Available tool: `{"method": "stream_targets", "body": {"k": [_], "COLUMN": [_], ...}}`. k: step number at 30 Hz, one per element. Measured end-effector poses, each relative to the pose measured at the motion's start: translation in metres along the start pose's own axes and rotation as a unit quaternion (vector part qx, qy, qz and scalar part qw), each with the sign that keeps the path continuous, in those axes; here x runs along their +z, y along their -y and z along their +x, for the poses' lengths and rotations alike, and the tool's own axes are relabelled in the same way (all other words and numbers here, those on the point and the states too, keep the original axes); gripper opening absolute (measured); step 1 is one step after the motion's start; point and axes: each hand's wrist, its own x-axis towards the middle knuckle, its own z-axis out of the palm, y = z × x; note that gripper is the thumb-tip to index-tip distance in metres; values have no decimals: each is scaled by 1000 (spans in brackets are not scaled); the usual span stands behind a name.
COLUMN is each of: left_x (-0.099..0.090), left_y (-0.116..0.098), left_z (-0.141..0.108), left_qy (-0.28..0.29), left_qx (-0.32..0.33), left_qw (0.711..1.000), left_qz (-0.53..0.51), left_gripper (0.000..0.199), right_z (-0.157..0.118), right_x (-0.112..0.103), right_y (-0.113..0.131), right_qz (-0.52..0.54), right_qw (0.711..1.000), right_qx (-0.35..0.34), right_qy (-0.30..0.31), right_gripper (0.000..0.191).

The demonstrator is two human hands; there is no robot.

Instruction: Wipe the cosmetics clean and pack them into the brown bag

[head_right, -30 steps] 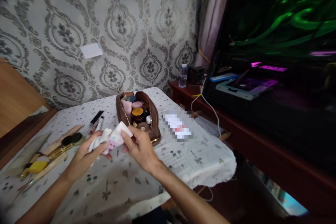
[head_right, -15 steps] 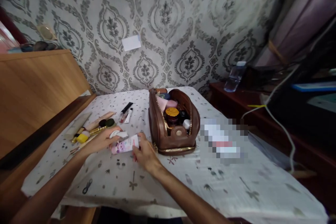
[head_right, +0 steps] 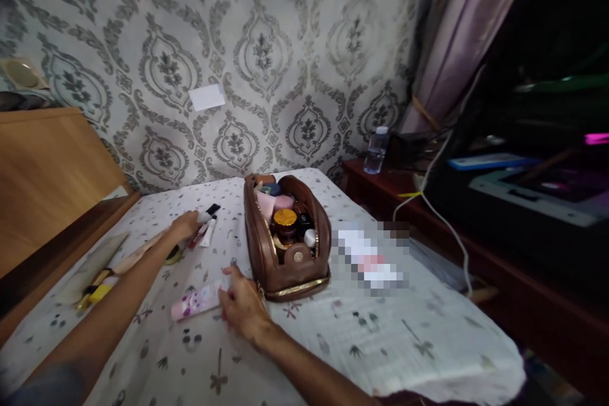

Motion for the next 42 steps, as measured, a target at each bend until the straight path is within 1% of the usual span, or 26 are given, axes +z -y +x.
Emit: {"method": "stream_targets", "body": {"k": [2, 5, 7, 8, 10, 12, 14, 15, 16, 18, 20, 23, 25, 27, 29, 31, 34, 36, 38, 39, 40, 42], "left_x": [0, -9, -19, -24, -31, -35, -36, -35, -35, -35, -35, -36, -35, -33, -30, -27, -25, -23, -20, -17, -14, -6], "left_y": [0, 3, 6, 7, 10, 11, 9, 8, 6, 3, 0, -1, -3, -5, -9, -13, -16, -16, -16, -16, -16, -17], "left_z": [4, 3, -8, -17, -45, -83, -125, -145, -163, -191, -208, -217, -219, -221, -223, -225, -224, -222, -219, -219, -218, -218], "left_qy": [10, 3, -16, -24, -35, -37, -45, -48, -46, -21, -9, -8, -2, 0, -1, 2, -3, -17, -44, -62, -79, -100], "left_qx": [-21, -42, -37, -27, 13, 75, 185, 212, 223, 231, 233, 228, 223, 219, 212, 205, 200, 189, 153, 126, 99, 50], "left_qw": [1000, 999, 999, 999, 998, 992, 963, 954, 950, 949, 950, 949, 948, 947, 945, 933, 897, 869, 837, 818, 797, 761], "left_qz": [6, -1, -15, -24, -52, -94, -190, -205, -214, -211, -210, -218, -226, -235, -251, -296, -393, -457, -523, -558, -591, -639], "left_gripper": [29, 24, 22, 23, 28, 34, 34, 34, 33, 30, 29, 27, 23, 19, 20, 22, 21, 23, 30, 35, 39, 44], "right_z": [-2, -4, -4, -3, -1, 2, 6, 8, 9, 12, 13, 10, 5, 0, -3, -4, -3, -6, -11, -14, -16, -19], "right_x": [-2, -4, -5, -5, -4, -3, -3, -3, -3, -3, -3, 0, 3, 7, 12, 18, 27, 34, 44, 50, 56, 68], "right_y": [4, 6, 5, 4, 4, 6, 14, 20, 25, 37, 46, 52, 54, 56, 58, 60, 62, 61, 56, 53, 49, 40], "right_qz": [-9, 11, 40, 56, 86, 117, 147, 165, 183, 218, 248, 284, 286, 256, 215, 192, 174, 151, 136, 136, 143, 159], "right_qw": [1000, 1000, 999, 998, 994, 989, 984, 981, 977, 968, 959, 947, 945, 950, 960, 966, 970, 968, 965, 966, 968, 976], "right_qx": [-6, -14, -26, -37, -69, -92, -96, -94, -91, -90, -93, -103, -117, -136, -146, -142, -140, -152, -151, -140, -124, -94], "right_qy": [-6, -4, 3, 6, 5, -6, -27, -39, -53, -82, -99, -108, -112, -113, -106, -94, -98, -134, -165, -169, -163, -118], "right_gripper": [39, 34, 34, 35, 40, 48, 55, 57, 58, 57, 52, 46, 43, 38, 35, 36, 39, 40, 43, 46, 50, 54]}}
